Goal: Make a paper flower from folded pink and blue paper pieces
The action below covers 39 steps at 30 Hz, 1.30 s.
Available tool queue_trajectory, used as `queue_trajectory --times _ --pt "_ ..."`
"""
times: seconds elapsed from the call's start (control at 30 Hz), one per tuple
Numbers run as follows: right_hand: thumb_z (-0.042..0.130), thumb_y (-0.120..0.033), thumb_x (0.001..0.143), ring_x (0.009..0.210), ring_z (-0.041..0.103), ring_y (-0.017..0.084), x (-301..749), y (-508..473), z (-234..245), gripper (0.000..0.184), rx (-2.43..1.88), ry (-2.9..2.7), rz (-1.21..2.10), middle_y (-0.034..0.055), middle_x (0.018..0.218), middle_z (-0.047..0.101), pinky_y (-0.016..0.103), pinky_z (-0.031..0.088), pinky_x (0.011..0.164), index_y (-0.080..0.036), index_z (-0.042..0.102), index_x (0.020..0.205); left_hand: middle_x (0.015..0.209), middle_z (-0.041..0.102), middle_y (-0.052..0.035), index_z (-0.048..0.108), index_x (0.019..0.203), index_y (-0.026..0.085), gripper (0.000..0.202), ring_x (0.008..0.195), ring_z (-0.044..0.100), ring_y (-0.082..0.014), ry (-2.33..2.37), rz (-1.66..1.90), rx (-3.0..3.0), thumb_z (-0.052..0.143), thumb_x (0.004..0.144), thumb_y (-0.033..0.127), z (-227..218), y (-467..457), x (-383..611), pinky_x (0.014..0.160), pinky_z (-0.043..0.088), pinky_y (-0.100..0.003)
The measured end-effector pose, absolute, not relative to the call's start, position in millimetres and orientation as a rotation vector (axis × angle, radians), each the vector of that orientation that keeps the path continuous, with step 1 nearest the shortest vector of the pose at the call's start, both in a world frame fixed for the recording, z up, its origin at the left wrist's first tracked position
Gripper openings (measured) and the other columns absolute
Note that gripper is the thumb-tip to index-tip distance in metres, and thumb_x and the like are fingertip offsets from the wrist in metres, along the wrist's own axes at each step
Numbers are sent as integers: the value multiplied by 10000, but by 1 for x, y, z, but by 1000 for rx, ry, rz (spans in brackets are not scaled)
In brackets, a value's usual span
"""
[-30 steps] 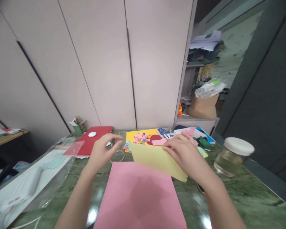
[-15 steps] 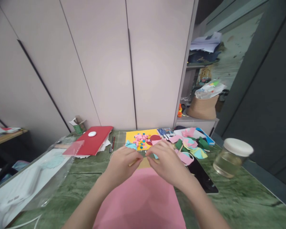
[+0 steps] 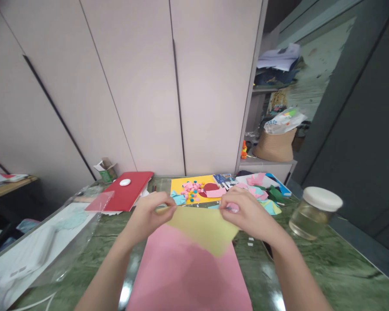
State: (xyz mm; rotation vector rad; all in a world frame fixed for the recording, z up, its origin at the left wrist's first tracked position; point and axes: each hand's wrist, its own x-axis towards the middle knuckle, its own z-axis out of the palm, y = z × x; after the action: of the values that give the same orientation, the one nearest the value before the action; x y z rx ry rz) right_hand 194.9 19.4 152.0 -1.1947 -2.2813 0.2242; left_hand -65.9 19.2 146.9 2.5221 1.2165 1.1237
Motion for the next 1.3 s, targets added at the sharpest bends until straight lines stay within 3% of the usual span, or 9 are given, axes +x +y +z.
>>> queue_trajectory --times 0.13,0.27,0.43,0.57,0.73,0.9,1.1,1.3 --pt "489 -247 779 747 557 170 219 33 148 154 -1324 -2281 221 -1 727 627 302 410 700 -214 583 661 748 632 20 568 728 200 90 728 564 -120 1246 1103 2422 502 766 154 151 26 -82 661 400 -225" --pt "505 -285 775 709 575 183 233 45 140 182 -1481 -2163 15 9 701 646 306 413 672 -214 596 633 732 616 20 563 718 191 101 705 559 -115 1271 1090 2338 485 767 150 154 30 -90 642 411 -215" --pt "470 -310 825 876 571 209 208 29 143 179 -1365 -1953 -155 40 895 660 328 423 736 -220 622 850 724 624 23 569 718 192 103 696 566 -119 1276 1085 2329 484 772 170 152 30 -86 633 414 -219" --pt "485 -341 838 915 546 219 180 16 142 215 -1226 -2113 -183 45 952 657 402 387 834 -258 612 989 751 639 20 573 725 198 113 718 577 -120 1212 1063 2357 484 795 198 149 28 -76 664 425 -226" --pt "440 -293 872 812 537 191 182 22 137 207 -1229 -2186 -239 23 820 666 417 353 853 -261 644 875 801 655 7 595 779 213 136 758 586 -136 1190 992 2416 467 824 231 145 30 -74 699 439 -255" --pt "449 -232 869 800 522 186 169 13 138 201 -1271 -2258 -377 2 713 640 480 255 943 -245 627 778 932 665 -11 596 947 239 175 875 579 -190 1366 999 2572 522 792 202 135 29 -60 758 420 -334" --pt "452 -169 864 772 515 163 141 0 131 215 -1193 -2337 -396 -12 639 607 459 227 984 -243 618 747 743 653 -1 608 770 216 128 753 574 -158 1242 1020 2649 492 792 167 123 14 -28 733 401 -322" --pt "457 -199 867 770 523 145 149 0 139 190 -1149 -2348 -182 -27 719 633 442 236 984 -249 616 776 713 645 23 580 705 209 94 719 560 -144 1227 1030 2573 521 754 154 128 11 -32 729 392 -308"
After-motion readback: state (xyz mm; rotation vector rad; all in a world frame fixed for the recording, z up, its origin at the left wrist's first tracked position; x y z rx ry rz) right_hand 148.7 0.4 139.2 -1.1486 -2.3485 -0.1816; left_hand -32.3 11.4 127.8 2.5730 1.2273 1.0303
